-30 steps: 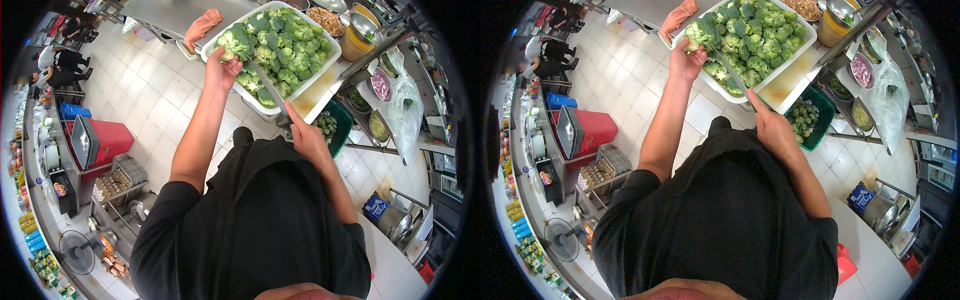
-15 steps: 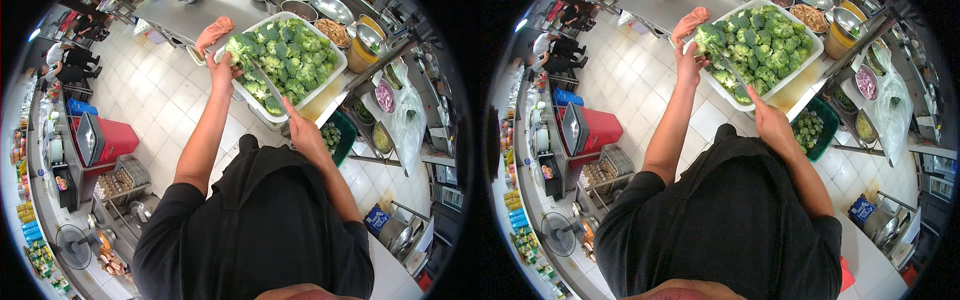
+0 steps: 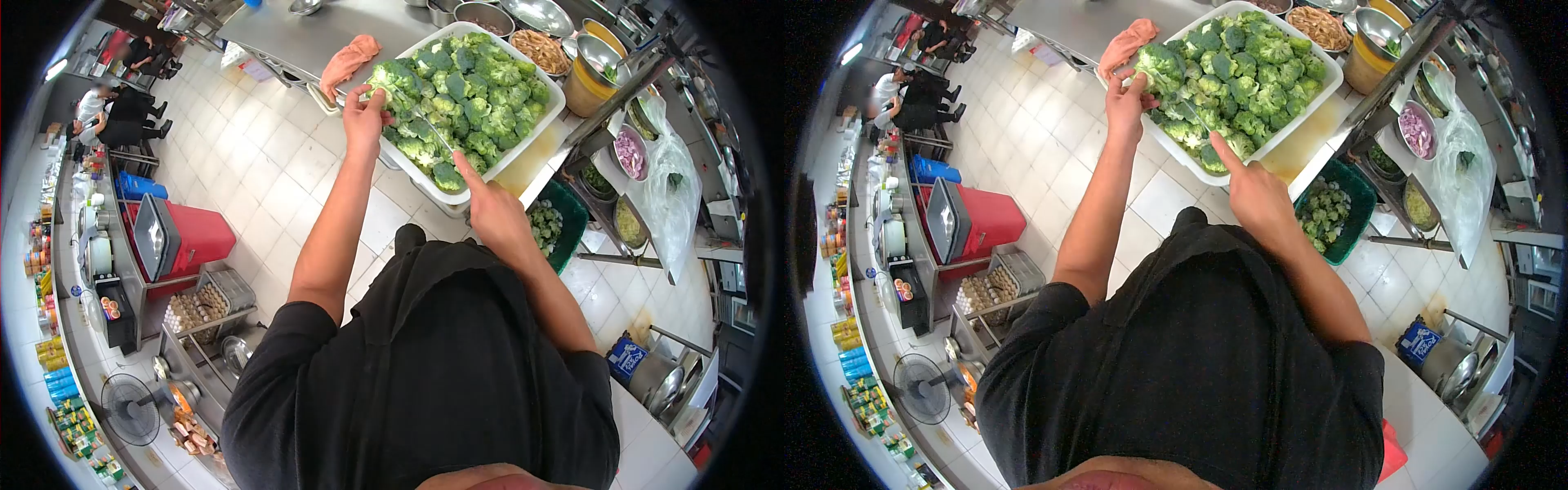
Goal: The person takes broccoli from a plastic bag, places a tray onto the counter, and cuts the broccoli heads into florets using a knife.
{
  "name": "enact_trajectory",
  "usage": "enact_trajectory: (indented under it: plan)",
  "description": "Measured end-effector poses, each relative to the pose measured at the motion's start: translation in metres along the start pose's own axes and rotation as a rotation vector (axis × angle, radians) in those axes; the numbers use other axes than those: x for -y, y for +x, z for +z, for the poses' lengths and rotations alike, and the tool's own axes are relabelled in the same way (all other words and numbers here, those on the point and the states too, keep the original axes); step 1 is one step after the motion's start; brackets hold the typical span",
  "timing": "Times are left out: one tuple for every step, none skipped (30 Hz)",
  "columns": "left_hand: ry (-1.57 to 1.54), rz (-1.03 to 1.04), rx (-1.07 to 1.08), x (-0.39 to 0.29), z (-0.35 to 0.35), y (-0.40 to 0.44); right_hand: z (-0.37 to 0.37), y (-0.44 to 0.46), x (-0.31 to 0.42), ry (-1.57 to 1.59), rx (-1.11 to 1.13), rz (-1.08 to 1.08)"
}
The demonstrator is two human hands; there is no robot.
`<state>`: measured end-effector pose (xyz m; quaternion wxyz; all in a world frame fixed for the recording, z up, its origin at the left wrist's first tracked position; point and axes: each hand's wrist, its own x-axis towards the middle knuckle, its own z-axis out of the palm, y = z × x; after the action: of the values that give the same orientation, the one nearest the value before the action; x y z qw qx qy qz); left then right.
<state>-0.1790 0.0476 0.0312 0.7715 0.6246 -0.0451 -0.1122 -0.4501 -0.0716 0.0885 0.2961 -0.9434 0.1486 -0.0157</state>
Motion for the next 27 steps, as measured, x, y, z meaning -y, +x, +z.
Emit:
enact_trajectory:
  plan:
    - [-0.010, -0.003, 0.002, 0.001, -0.001, 0.001, 0.001, 0.003, 0.001, -0.018, 0.013, 0.015]
    - [0.000, -0.006, 0.003, 0.002, 0.000, 0.004, 0.001, 0.005, 0.001, -0.039, 0.008, 0.019]
    - [0.012, -0.011, 0.002, 0.002, -0.001, 0.004, 0.000, 0.007, 0.003, -0.060, 0.007, 0.022]
    - [0.024, -0.019, 0.001, 0.003, -0.003, 0.003, 0.001, 0.007, 0.004, -0.080, 0.007, 0.028]
    - [0.030, -0.016, 0.008, 0.003, -0.004, 0.003, 0.000, 0.009, 0.005, -0.074, 0.017, 0.030]
    - [0.037, -0.014, 0.015, 0.006, -0.005, 0.004, -0.003, 0.013, 0.006, -0.068, 0.027, 0.034]
    - [0.043, -0.010, 0.024, 0.007, -0.006, 0.007, -0.005, 0.017, 0.007, -0.063, 0.036, 0.038]
    - [0.031, -0.010, 0.028, 0.008, -0.007, 0.010, -0.007, 0.020, 0.008, -0.061, 0.027, 0.018]
    - [0.020, -0.011, 0.034, 0.008, -0.009, 0.013, -0.009, 0.023, 0.009, -0.058, 0.018, 0.001]
    - [0.009, -0.013, 0.042, 0.008, -0.011, 0.015, -0.010, 0.025, 0.009, -0.055, 0.008, -0.016]
    - [0.016, -0.020, 0.044, 0.009, -0.012, 0.017, -0.009, 0.028, 0.008, -0.057, -0.001, -0.033]
    - [0.023, -0.026, 0.047, 0.006, -0.012, 0.017, -0.009, 0.032, 0.007, -0.059, -0.011, -0.049]
    - [0.030, -0.031, 0.050, 0.003, -0.009, 0.016, -0.009, 0.036, 0.006, -0.061, -0.021, -0.067]
    - [0.053, -0.029, 0.049, 0.003, -0.007, 0.013, -0.006, 0.040, 0.004, -0.071, -0.048, -0.088]
    - [0.024, -0.034, 0.056, 0.006, -0.008, 0.013, -0.004, 0.043, 0.001, -0.039, -0.027, -0.075]
    - [-0.007, -0.038, 0.064, 0.007, -0.010, 0.015, -0.003, 0.046, -0.001, -0.009, -0.008, -0.063]
    - [-0.041, -0.042, 0.070, 0.009, -0.011, 0.017, -0.003, 0.047, -0.002, 0.020, 0.013, -0.053]
    - [-0.032, -0.045, 0.072, 0.008, -0.008, 0.014, -0.004, 0.045, -0.003, 0.049, 0.036, -0.033]
    - [-0.026, -0.040, 0.072, 0.007, -0.006, 0.012, -0.006, 0.043, -0.003, 0.075, 0.060, -0.017]
    - [-0.019, -0.034, 0.069, 0.007, -0.005, 0.010, -0.007, 0.041, -0.002, 0.103, 0.086, -0.002]
    - [-0.009, -0.031, 0.063, 0.007, -0.006, 0.008, -0.006, 0.037, -0.002, 0.113, 0.097, -0.001]
    - [-0.012, -0.026, 0.064, 0.009, -0.007, 0.009, -0.006, 0.032, -0.003, 0.123, 0.108, -0.001]
    - [-0.017, -0.021, 0.066, 0.010, -0.007, 0.010, -0.005, 0.030, -0.003, 0.132, 0.117, -0.001]
    - [-0.022, -0.018, 0.069, 0.011, -0.007, 0.009, -0.006, 0.028, -0.001, 0.098, 0.121, 0.010]
    - [-0.024, -0.017, 0.070, 0.013, -0.007, 0.009, -0.008, 0.027, 0.000, 0.064, 0.125, 0.023]
    - [-0.026, -0.015, 0.073, 0.014, -0.007, 0.009, -0.010, 0.026, 0.001, 0.030, 0.126, 0.037]
    - [-0.028, -0.013, 0.077, 0.013, -0.006, 0.009, -0.010, 0.026, 0.001, 0.023, 0.120, 0.039]
